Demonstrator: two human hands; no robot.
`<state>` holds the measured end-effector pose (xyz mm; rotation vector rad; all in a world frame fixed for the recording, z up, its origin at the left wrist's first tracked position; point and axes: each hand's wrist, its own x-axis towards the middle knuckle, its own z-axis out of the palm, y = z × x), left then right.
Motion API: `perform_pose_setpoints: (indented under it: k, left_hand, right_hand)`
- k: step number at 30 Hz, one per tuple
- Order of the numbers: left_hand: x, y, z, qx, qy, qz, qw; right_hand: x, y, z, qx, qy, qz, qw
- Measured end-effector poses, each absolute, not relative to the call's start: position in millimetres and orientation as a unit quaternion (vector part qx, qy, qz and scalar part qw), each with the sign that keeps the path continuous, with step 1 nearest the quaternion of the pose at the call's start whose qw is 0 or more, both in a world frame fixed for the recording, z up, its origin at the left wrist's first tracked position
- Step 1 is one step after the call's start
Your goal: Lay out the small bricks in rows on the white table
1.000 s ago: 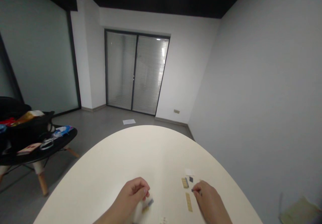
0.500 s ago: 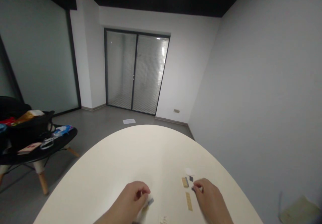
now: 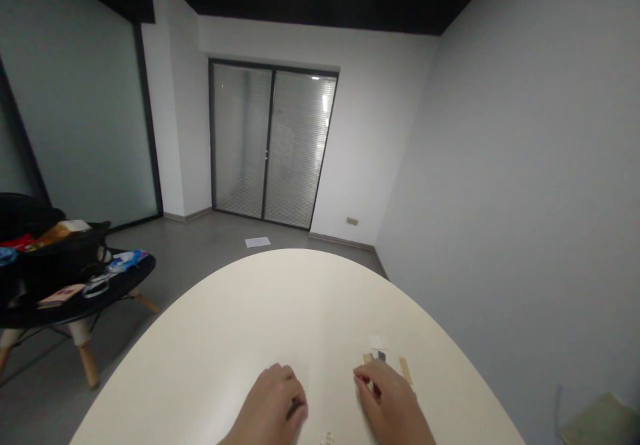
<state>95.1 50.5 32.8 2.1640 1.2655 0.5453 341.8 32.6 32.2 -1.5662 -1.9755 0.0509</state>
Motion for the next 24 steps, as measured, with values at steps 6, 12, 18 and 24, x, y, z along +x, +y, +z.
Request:
perform_pose_setpoints:
  k: [6, 12, 18, 24]
  left_hand:
    - [90.8, 54.4, 16.9, 0.803, 0.451, 0.255, 0.295]
    - [92.2, 53.7, 12.7, 0.799, 0.417, 0.289, 0.321]
    - [93.9, 51.0, 17.3, 0.779, 0.406, 0.314, 0.360]
    - [92.9, 50.7, 13.6, 0.788, 0.390, 0.325, 0.350]
  right_hand:
    - [316.5, 26.3, 30.2, -0.502, -0.818, 0.010, 0.281]
    - [307.4, 27.2, 19.9, -0.446, -0.850, 0.002, 0.280]
    - [300.5, 27.9, 19.0, -0.415, -0.865, -0.001, 0.283]
    - [299.8, 30.3, 15.1, -0.413, -0.860, -0.009, 0.301]
